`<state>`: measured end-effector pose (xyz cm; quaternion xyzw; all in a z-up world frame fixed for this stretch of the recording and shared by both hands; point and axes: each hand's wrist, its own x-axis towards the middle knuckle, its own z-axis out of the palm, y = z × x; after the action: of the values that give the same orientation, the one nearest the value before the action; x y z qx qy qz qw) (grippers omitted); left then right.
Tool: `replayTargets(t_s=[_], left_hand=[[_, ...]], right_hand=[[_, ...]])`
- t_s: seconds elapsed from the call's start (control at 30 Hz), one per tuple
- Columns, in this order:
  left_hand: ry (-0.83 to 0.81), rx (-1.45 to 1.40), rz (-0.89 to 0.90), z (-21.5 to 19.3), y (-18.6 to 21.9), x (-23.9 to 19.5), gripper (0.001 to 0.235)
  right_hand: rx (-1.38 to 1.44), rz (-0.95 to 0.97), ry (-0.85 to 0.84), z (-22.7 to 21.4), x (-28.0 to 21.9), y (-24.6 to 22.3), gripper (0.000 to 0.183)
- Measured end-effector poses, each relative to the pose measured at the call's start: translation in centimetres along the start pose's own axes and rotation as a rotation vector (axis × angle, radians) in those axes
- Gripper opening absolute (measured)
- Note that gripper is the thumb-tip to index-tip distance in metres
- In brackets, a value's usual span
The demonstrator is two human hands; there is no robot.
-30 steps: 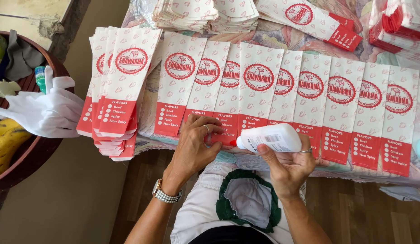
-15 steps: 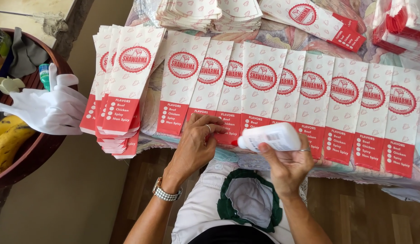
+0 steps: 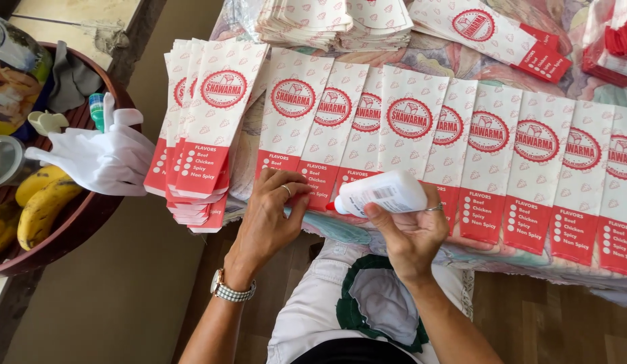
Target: The person folds printed shawarma wrappers on a table, aligns them, and applies glue to the edges to seal them. They handle multiple wrappers one at a time, using a glue bottle and occasionally adjusting the stack.
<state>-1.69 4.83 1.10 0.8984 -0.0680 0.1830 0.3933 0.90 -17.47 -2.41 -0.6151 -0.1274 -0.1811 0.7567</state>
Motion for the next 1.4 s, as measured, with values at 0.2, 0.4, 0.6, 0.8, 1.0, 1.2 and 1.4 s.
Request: replayTargets(t_s=[0.2, 0.4, 0.6, 0.8, 1.0, 1.2, 1.4], left_hand=[[-0.058, -0.089, -0.05, -0.8, -0.1, -0.3, 0.025], [-0.102, -0.132, -0.053, -0.8, -1.2, -0.3, 0.038], [-0.122, -0.162, -0.071, -1.3, -1.1, -0.2, 0.035], [-0.085, -0.147, -0.102, -0.4, -1.3, -0.2, 0.027], [-0.054, -0.152, -0.149, 0.2, -1.6, -0.2, 0.024], [-0.075, -0.144, -0.125, -0.4, -1.2, 0.0, 0.029], [-0.063, -0.129, -0.08, -0.4, -1.0, -0.2, 0.037]], right_hand=[[-0.083, -0.017, -0.101, 1.9, -0.1, 0.6, 0.047], [-0.018, -0.04, -0.14, 4.1, -0.5, 3.0, 0.046], [-0.032, -0.05, -0.166, 2.4, -0.1, 1.2, 0.044], [-0.083, -0.005, -0.077, -0.1, -0.1, 0.0, 0.048], [-0.096, -0.036, -0.084, 2.3, -0.4, 0.3, 0.048], [-0.03, -0.04, -0.096, 4.0, -0.8, 2.3, 0.047], [-0.045, -0.033, -0.082, 2.0, -0.8, 1.0, 0.047]])
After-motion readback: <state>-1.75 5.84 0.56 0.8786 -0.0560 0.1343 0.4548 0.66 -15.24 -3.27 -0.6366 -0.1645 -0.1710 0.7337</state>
